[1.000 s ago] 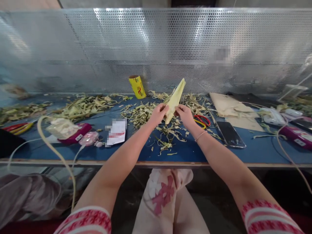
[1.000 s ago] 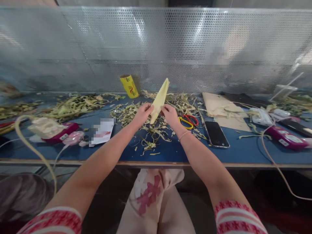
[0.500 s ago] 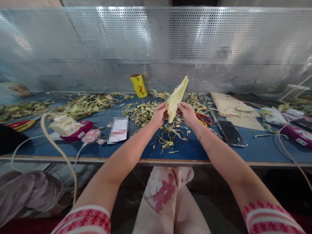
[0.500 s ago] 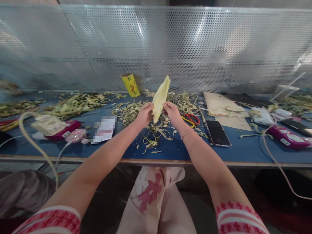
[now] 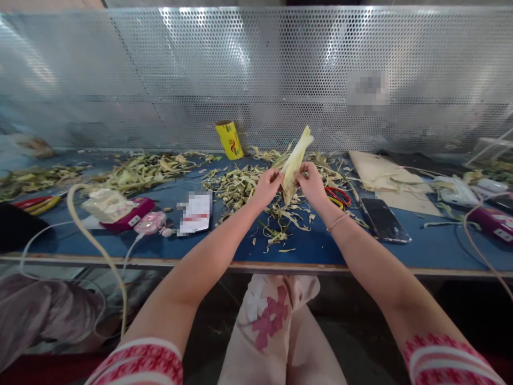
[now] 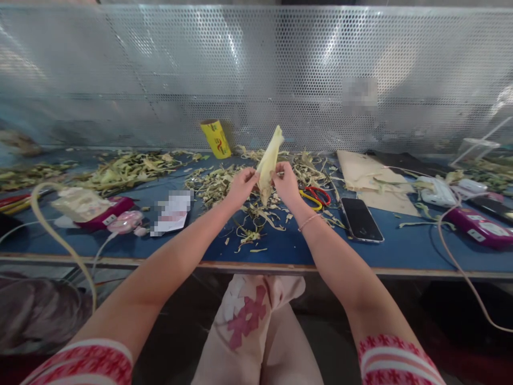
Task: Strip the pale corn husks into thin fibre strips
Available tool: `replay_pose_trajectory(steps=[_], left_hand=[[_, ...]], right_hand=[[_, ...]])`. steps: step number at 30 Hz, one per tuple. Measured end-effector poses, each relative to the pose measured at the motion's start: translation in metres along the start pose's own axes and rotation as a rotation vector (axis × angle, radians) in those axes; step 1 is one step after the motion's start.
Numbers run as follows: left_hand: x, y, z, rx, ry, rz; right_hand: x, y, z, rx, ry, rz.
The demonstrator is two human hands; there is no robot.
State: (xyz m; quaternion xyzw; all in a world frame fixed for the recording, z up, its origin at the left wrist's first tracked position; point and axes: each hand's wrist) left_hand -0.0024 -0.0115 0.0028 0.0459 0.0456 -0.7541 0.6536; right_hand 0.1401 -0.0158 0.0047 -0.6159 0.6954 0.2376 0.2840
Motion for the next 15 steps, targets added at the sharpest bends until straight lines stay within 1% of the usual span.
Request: replay_pose_trajectory(steps=[3, 6, 8, 11, 13, 15], left_hand=[[0.002, 0.001, 0.003, -0.05, 0.027, 0.019], [0.006, 0.003, 0.006, -0.126, 0.068, 0.061], [0.007, 0.004, 0.007, -0.116, 0.063, 0.071], [0.006, 0.008, 0.004, 0.037, -0.023, 0.064], [0.003, 0.01, 0.0, 0.161, -0.09, 0.072], [-0.001, 0.01, -0.003, 0.264, -0.126, 0.085]], right_hand=[[0.003, 0.003, -0.004, 0.078, -0.043, 0.003], [0.005, 0.007, -0.007, 0.104, -0.079, 0.004], [0.005, 0.008, -0.005, 0.107, -0.076, -0.009], [0.004, 0.009, 0.004, 0.081, -0.022, -0.015], [0.003, 0.008, 0.01, 0.036, 0.008, 0.015], [0.003, 0.008, 0.015, -0.022, 0.03, 0.053]])
Point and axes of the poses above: each hand's wrist, its own x-axis away from the middle knuckle, its own y-axis out of the palm, z = x × y, and after that the axes turned 15 degrees about -y, right-handed
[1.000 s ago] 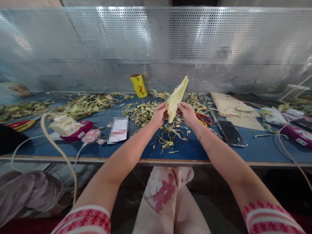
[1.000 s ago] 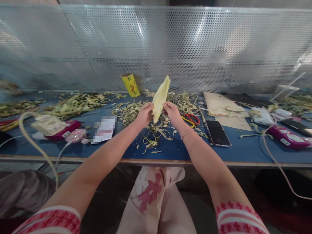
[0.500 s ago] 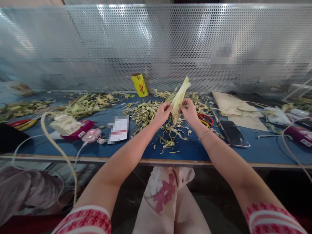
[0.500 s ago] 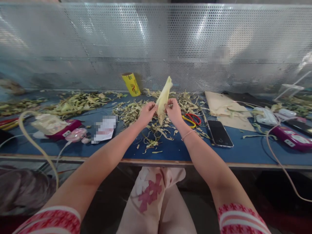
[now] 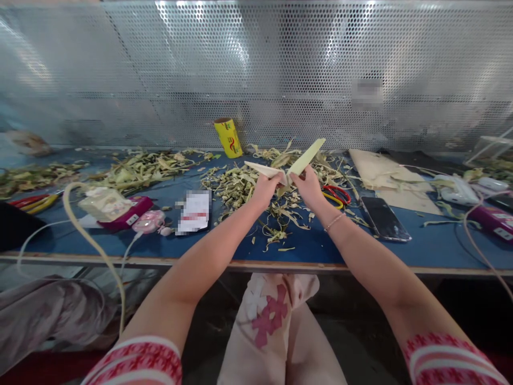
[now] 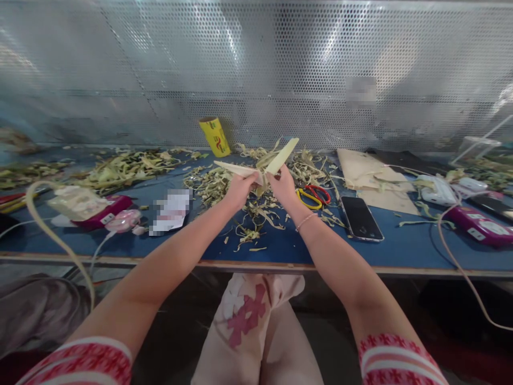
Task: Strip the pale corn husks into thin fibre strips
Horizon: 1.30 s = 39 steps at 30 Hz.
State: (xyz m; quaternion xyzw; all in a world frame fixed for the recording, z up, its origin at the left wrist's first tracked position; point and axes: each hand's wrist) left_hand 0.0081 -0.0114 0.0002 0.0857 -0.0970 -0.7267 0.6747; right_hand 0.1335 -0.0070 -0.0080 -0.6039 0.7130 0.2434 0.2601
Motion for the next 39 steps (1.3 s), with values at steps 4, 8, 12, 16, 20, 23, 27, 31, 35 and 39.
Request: replay_pose_trajectory(steps=[4, 8, 12, 16, 20, 23, 27, 31, 35, 39], left_hand=[[-0.004, -0.001, 0.001, 0.138, -0.025, 0.023], [-0.004, -0.004, 0.005, 0.262, -0.062, 0.085], [-0.003, -0.005, 0.008, 0.335, -0.091, 0.08], [-0.002, -0.004, 0.012, 0.395, -0.084, 0.105], [-0.004, -0.004, 0.015, 0.421, -0.024, 0.139], [-0.006, -0.005, 0.016, 0.396, 0.038, 0.176], [-0.006, -0.006, 0.02, 0.408, 0.106, 0.258], [-0.008, -0.007, 0.025, 0.381, 0.187, 0.241], [-0.007, -0.011, 0.025, 0.306, 0.179, 0.194], [0.005, -0.017, 0.024, -0.138, 0.306, -0.12]], right_hand=[[-0.001, -0.001, -0.002, -0.117, 0.075, 0.093], [-0.004, -0.006, -0.01, -0.248, 0.088, 0.195], [-0.006, -0.01, -0.015, -0.302, 0.089, 0.259], [-0.008, -0.01, -0.022, -0.324, 0.061, 0.266], [-0.013, -0.011, -0.024, -0.358, 0.018, 0.307], [-0.017, -0.011, -0.021, -0.409, 0.021, 0.325], [-0.019, -0.006, -0.018, -0.4, 0.01, 0.313], [-0.02, -0.003, -0.022, -0.422, -0.017, 0.292], [-0.018, -0.005, -0.02, -0.52, 0.155, 0.356], [-0.016, -0.002, -0.012, -0.516, 0.226, 0.332]])
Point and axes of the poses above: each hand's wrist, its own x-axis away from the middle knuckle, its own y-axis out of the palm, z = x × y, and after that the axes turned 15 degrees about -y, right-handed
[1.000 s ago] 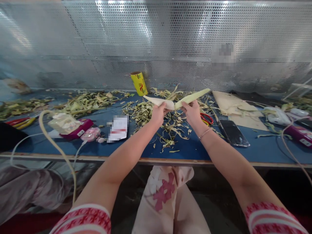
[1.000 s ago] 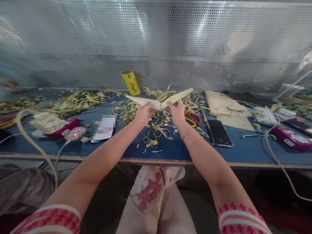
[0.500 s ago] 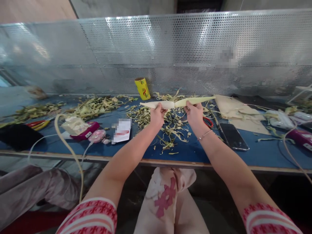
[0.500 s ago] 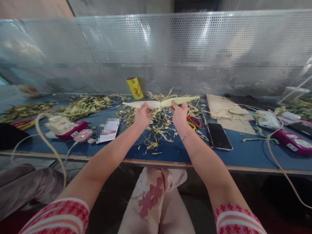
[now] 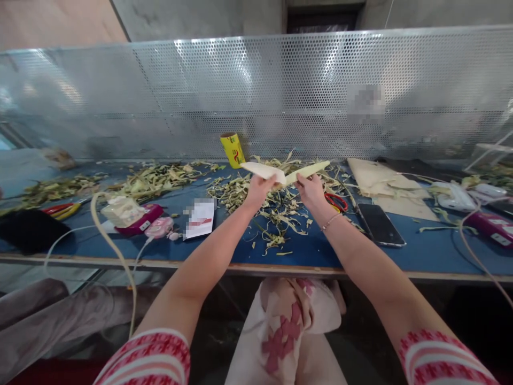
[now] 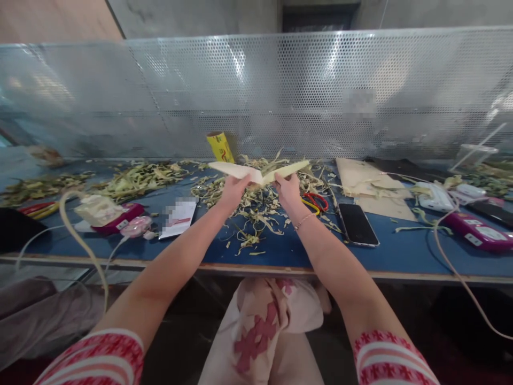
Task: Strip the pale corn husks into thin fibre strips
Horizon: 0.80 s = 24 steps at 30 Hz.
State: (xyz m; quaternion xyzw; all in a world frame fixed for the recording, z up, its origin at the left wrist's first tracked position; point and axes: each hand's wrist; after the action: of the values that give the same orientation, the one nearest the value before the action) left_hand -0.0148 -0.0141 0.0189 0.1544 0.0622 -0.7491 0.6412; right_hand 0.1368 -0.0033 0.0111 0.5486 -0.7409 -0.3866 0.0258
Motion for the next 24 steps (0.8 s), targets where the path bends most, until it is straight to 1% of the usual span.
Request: replay_pose_trajectory(steps=[1, 2, 3, 4, 5, 6, 7, 8, 10, 12, 15, 17, 19, 20, 22, 24], left_hand=[[0.003, -0.001, 0.001, -0.151, 0.074, -0.109], [0.005, -0.002, 0.002, -0.294, 0.142, -0.188], [0.006, -0.002, 0.002, -0.408, 0.188, -0.211], [0.006, -0.003, 0.002, -0.481, 0.203, -0.186], [0.005, -0.003, 0.0, -0.511, 0.179, -0.141], [0.002, -0.003, -0.003, -0.502, 0.118, -0.094], [-0.001, -0.002, -0.007, -0.464, 0.033, -0.072], [-0.004, -0.002, -0.01, -0.403, -0.064, -0.077], [-0.008, 0.0, -0.016, -0.24, -0.247, -0.117], [-0.008, 0.003, -0.017, -0.068, -0.399, -0.169], [-0.004, 0.007, -0.012, 0.094, -0.568, -0.266], [-0.001, 0.009, -0.008, 0.133, -0.606, -0.302], [0.001, 0.01, -0.006, 0.138, -0.598, -0.293], [0.001, 0.01, -0.006, 0.138, -0.591, -0.276], [0.002, 0.01, -0.005, 0.149, -0.586, -0.223], [0.002, 0.011, -0.005, 0.168, -0.578, -0.172]], right_hand=[[0.0, 0.0, 0.002, -0.005, -0.002, -0.012], [0.0, 0.001, 0.004, -0.014, -0.004, -0.019], [0.0, 0.002, 0.005, -0.022, -0.003, -0.019], [0.0, 0.002, 0.005, -0.029, 0.001, -0.013], [-0.001, 0.002, 0.004, -0.034, 0.004, -0.005], [-0.002, 0.002, 0.003, -0.038, 0.001, 0.006], [-0.003, 0.001, 0.001, -0.036, -0.005, 0.017], [-0.004, 0.0, 0.0, -0.028, -0.012, 0.027], [-0.006, -0.003, -0.001, 0.016, -0.031, 0.019], [-0.008, -0.006, 0.001, 0.091, -0.061, -0.023], [-0.01, -0.012, 0.007, 0.241, -0.154, -0.096], [-0.012, -0.016, 0.01, 0.402, -0.284, -0.136], [-0.014, -0.02, 0.012, 0.583, -0.436, -0.194], [-0.015, -0.022, 0.012, 0.647, -0.484, -0.238], [-0.014, -0.023, 0.01, 0.676, -0.496, -0.352], [-0.011, -0.021, 0.008, 0.614, -0.447, -0.506]])
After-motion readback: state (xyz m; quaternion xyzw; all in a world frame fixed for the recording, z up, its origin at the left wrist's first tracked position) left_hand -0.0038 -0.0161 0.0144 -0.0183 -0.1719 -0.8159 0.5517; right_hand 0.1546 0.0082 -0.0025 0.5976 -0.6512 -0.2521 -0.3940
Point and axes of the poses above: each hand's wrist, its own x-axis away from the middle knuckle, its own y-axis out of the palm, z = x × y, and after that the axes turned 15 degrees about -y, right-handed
